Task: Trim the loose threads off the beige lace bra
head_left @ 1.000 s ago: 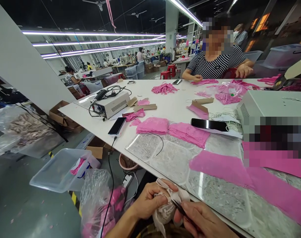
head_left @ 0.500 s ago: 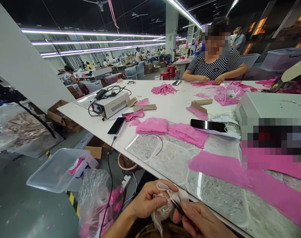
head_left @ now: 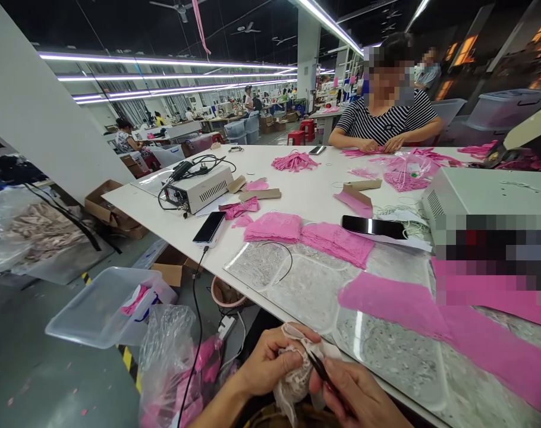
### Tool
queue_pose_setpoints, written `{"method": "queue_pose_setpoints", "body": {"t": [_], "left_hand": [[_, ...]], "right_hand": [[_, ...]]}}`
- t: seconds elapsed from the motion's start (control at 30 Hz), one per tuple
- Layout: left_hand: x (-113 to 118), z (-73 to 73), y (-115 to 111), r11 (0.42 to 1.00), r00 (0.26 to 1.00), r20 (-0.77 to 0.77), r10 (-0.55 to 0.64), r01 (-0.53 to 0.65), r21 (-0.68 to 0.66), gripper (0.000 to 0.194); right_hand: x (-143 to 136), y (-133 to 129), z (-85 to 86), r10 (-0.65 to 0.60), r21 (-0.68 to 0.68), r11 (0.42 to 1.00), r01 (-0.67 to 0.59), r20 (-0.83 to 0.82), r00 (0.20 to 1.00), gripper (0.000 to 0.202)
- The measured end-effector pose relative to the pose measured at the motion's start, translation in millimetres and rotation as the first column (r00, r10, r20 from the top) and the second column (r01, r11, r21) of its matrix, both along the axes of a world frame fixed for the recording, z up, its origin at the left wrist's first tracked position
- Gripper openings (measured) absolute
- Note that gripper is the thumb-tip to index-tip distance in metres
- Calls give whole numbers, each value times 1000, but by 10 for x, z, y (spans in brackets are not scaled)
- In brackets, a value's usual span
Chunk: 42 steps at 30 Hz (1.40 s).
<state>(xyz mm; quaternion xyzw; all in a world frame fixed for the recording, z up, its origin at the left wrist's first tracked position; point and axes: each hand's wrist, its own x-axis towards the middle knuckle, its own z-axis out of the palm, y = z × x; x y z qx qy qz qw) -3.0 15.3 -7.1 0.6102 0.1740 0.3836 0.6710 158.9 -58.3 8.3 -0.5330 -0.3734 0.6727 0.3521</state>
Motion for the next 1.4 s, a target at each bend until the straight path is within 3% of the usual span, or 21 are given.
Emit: {"method": "queue_pose_setpoints", "body": {"t": [0.1, 0.57, 0.7, 0.8, 0.87, 1.03, 1.23, 1.4], "left_hand": [[7, -35, -25, 1000, 1000, 9, 10, -10, -29, 26], [-7, -21, -39, 1000, 999, -41, 20, -20, -16, 27], [-25, 13, -24, 1000, 1000, -30, 8, -9, -26, 28], [-37, 47, -3, 1000, 999, -39, -3, 3, 1, 28], [-47, 62, 7, 1000, 999, -53, -4, 5, 30, 28], [-81, 87, -13, 991, 981, -153, 123, -113, 67, 31], [-85, 56, -28, 957, 922, -272, 274, -289, -15, 42], [-1, 70, -75, 952, 920, -325, 220, -275, -133, 41]], "right_hand": [[-15, 11, -10, 15, 13, 1000, -14, -82, 997, 65], [13, 30, 131, -59, 24, 998, 63, -146, 988, 55], [110, 66, 271, -214, 154, 967, 202, 65, 975, 53], [126, 142, 283, -167, 266, 961, 79, 328, 930, 42], [113, 188, 248, -82, 255, 967, -19, 381, 921, 35], [120, 215, 123, -92, 277, 961, 6, 300, 949, 31], [196, 224, -1, -219, 237, 953, 187, 115, 969, 34], [41, 231, 134, -321, 49, 946, 321, -18, 947, 37]]}}
